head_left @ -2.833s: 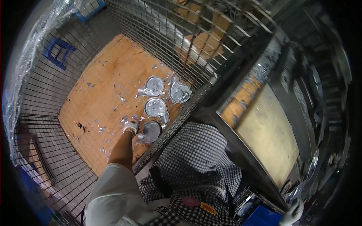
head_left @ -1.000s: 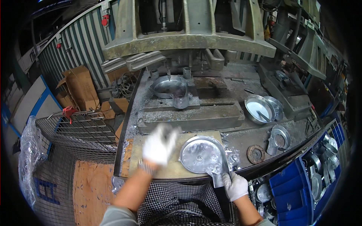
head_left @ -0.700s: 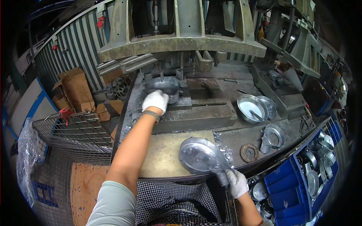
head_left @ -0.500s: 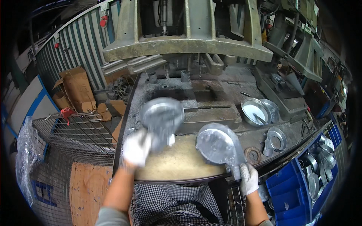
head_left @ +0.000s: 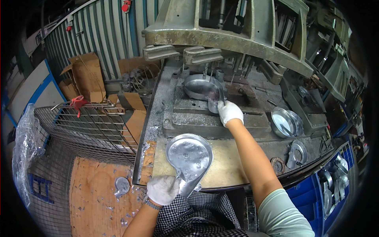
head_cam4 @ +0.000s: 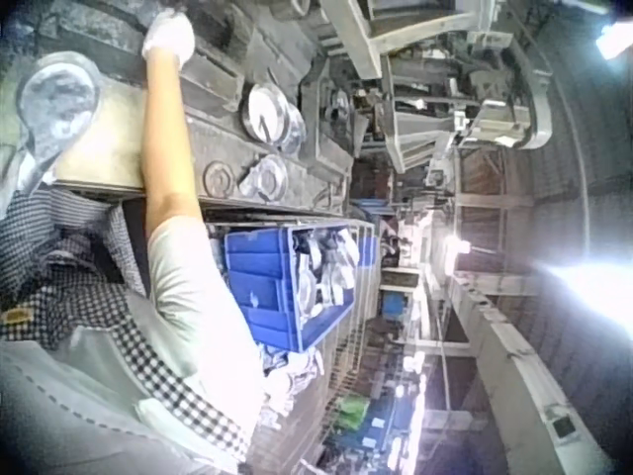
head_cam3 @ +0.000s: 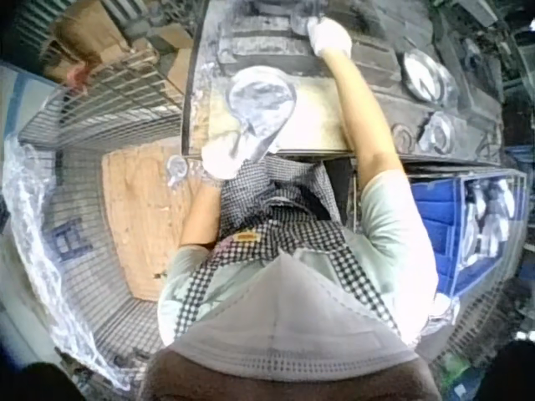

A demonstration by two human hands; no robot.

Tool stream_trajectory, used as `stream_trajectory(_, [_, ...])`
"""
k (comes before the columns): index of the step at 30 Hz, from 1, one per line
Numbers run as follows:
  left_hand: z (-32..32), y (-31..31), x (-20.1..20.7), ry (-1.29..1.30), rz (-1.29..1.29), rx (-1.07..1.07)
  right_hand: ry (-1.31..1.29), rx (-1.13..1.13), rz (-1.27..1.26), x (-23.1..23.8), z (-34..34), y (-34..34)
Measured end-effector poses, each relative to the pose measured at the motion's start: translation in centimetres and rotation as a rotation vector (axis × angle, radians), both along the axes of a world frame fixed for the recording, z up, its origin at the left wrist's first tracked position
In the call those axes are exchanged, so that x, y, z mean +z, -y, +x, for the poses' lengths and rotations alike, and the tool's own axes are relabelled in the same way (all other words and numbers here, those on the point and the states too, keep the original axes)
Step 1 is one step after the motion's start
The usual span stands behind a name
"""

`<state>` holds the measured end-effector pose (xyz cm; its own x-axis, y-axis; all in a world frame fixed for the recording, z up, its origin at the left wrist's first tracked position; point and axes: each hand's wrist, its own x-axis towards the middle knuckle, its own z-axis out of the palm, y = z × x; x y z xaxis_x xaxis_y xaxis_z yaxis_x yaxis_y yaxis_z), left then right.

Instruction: The person takes metal parts from a crate, shapes them using a press machine, places the processed parts into a blue bin, and dumps the blue bin into a large wire cart.

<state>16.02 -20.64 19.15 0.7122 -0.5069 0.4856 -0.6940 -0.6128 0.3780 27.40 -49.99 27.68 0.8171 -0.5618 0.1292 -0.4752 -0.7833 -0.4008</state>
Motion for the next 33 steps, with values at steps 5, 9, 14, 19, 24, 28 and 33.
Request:
stream_trajectory(5, [0.4, 0.0, -0.2, 0.024, -0.118, -0.009, -0.144, 0.008, -0.052, 1.4, 0.3, 0.5])
stream_trajectory(9, [0.5, -0.1, -0.2, -0.031, -0.085, -0.036, -0.222, 0.055, -0.012, 1.9, 0.2, 0.8])
stream_trajectory(14, [0.2, 0.1, -0.1, -0.033, -0.088, -0.022, -0.32, 0.116, -0.086, 2.3, 0.4, 1.5])
stream_trajectory(19, [0.0, 0.3, -0.1, 0.013, -0.086, 0.009, -0.222, 0.122, 0.027, 2.3, -0.6, 1.7])
stream_trajectory(24, [-0.3, 0.6, -0.3, 0.005, -0.057, 0.051, -0.056, 0.237, 0.041, 0.9, -2.6, 1.5])
stream_trajectory(28, [-0.6, 0.7, -0.5, -0.031, -0.11, 0.079, -0.003, 0.217, 0.135, 0.9, -3.7, 2.5])
stream_trajectory(33, [-0.8, 0.4, -0.3, -0.049, -0.089, 0.065, -0.009, 0.198, 0.063, 1.9, -6.9, 3.0])
